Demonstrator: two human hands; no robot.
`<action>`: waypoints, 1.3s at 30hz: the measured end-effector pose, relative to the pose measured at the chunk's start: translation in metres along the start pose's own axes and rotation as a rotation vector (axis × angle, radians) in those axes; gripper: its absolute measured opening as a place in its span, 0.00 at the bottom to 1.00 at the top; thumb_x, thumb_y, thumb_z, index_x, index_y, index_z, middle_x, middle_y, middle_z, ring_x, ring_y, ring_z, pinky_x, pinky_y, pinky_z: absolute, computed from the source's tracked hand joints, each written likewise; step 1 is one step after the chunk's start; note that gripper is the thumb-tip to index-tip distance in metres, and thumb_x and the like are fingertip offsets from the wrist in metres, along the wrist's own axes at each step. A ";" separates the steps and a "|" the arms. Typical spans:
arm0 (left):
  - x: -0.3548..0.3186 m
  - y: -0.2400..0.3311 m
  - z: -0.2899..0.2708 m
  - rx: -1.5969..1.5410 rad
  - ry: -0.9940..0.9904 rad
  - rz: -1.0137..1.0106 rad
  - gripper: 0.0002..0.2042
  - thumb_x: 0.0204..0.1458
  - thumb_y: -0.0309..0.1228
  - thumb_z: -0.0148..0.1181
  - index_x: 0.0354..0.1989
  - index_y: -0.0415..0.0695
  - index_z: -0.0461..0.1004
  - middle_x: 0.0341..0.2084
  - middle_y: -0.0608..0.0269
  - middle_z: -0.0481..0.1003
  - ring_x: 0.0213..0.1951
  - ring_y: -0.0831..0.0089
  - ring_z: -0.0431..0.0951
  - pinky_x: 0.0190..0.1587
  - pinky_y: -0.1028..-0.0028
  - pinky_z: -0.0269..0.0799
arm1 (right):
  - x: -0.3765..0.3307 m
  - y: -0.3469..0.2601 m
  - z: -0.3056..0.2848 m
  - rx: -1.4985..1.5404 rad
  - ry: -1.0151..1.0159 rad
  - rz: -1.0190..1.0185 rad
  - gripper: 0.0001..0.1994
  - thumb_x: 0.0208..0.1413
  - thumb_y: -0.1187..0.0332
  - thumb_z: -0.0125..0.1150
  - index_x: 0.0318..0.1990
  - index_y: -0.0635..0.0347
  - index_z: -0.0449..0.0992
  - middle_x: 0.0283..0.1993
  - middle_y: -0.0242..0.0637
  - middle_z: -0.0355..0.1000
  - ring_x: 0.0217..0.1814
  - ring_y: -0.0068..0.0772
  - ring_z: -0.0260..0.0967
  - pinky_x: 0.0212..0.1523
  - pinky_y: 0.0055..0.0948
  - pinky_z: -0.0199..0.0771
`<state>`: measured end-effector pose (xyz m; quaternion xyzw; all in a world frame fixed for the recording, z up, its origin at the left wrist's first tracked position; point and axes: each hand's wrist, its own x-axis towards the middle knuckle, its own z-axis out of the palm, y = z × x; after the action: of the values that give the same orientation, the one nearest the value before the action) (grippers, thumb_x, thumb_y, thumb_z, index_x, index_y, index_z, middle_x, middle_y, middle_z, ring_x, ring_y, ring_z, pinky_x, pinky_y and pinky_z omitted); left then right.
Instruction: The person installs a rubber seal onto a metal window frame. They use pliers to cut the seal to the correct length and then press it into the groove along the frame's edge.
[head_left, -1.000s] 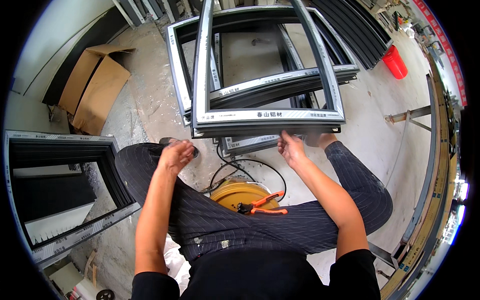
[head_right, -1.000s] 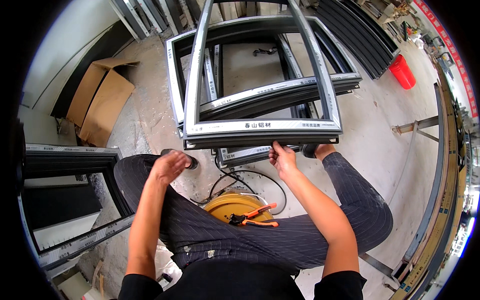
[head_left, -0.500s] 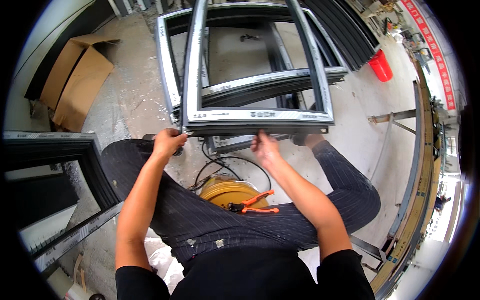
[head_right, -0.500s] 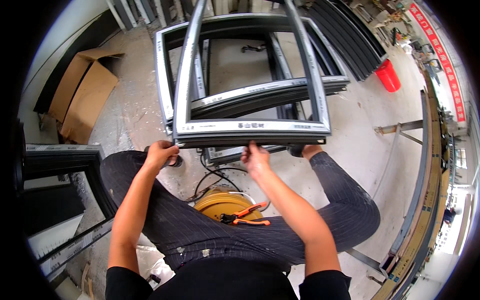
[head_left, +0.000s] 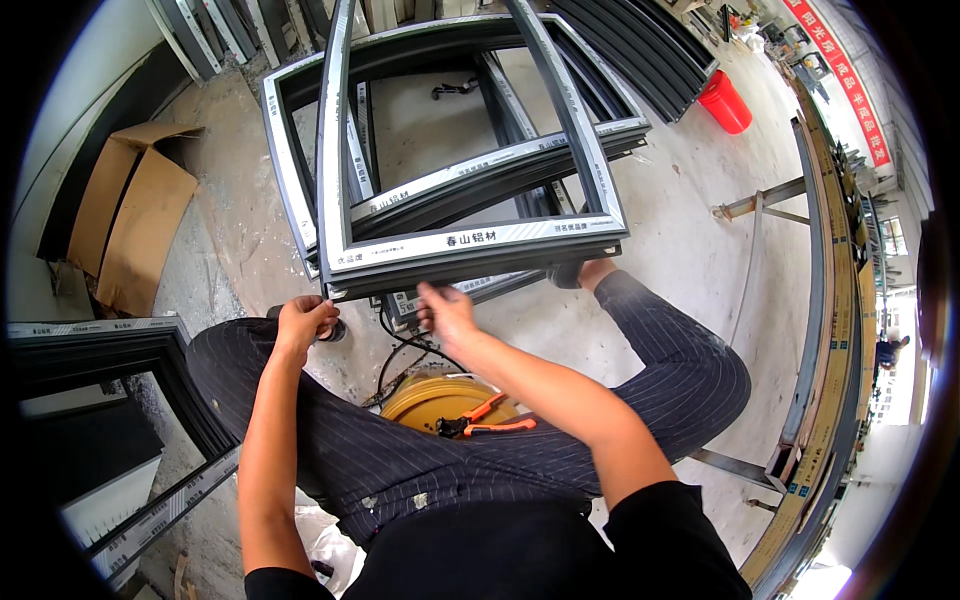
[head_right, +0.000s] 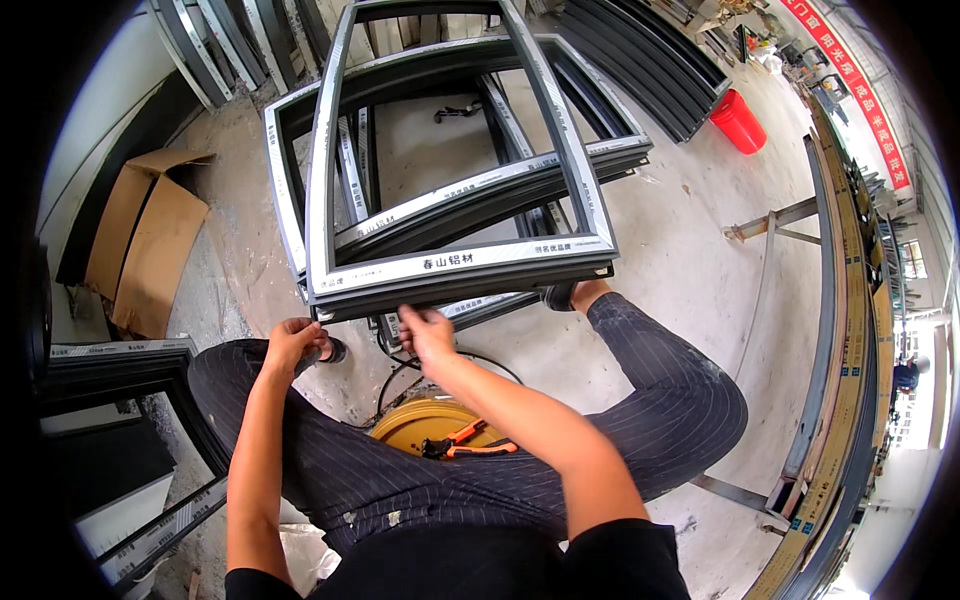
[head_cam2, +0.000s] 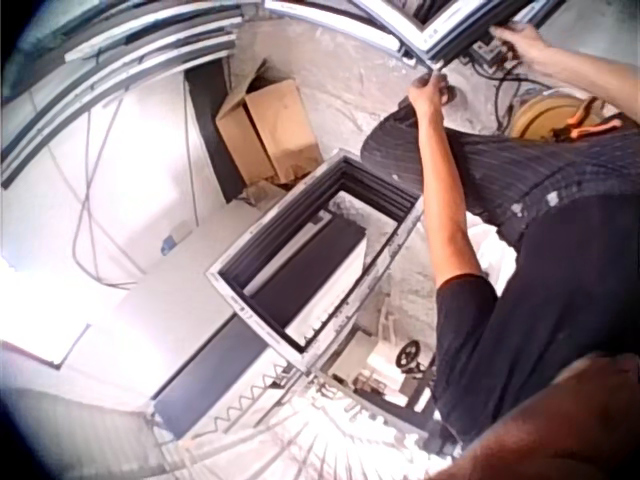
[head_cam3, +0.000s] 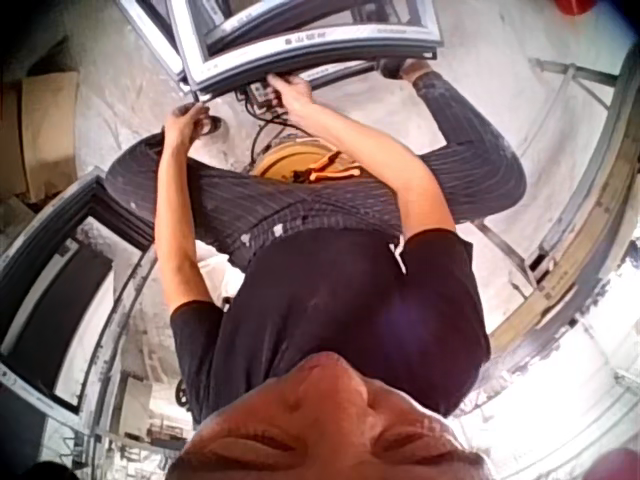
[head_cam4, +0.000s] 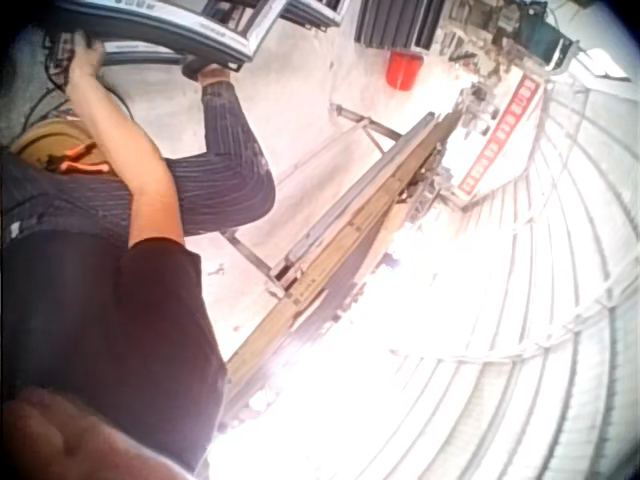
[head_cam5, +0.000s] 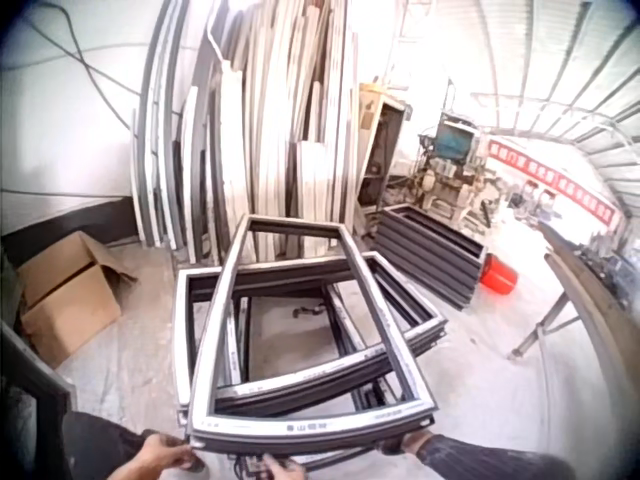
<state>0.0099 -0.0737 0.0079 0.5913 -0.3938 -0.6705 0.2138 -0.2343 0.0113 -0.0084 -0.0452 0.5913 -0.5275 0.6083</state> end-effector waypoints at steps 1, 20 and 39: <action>-0.001 0.000 0.001 -0.004 0.004 0.004 0.13 0.54 0.27 0.58 0.40 0.27 0.71 0.27 0.57 0.75 0.26 0.77 0.73 0.27 0.79 0.69 | 0.001 -0.006 -0.017 -0.014 0.042 -0.052 0.13 0.55 0.59 0.62 0.30 0.58 0.69 0.23 0.29 0.68 0.20 0.18 0.64 0.16 0.17 0.64; -0.007 0.007 0.008 0.233 0.031 0.151 0.13 0.55 0.31 0.57 0.36 0.28 0.72 0.26 0.61 0.75 0.26 0.78 0.74 0.29 0.80 0.68 | 0.012 -0.077 -0.118 0.064 0.463 -0.202 0.12 0.61 0.60 0.52 0.30 0.57 0.66 0.21 0.29 0.64 0.18 0.19 0.59 0.15 0.17 0.58; -0.007 0.011 0.012 0.351 0.067 0.197 0.11 0.53 0.28 0.57 0.33 0.27 0.72 0.23 0.59 0.74 0.24 0.77 0.73 0.28 0.78 0.68 | 0.004 -0.073 -0.113 0.023 0.310 -0.142 0.12 0.59 0.61 0.53 0.27 0.57 0.67 0.20 0.28 0.64 0.16 0.18 0.56 0.14 0.18 0.53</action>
<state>-0.0020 -0.0718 0.0210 0.6001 -0.5532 -0.5474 0.1848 -0.3644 0.0406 0.0051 0.0023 0.6673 -0.5767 0.4714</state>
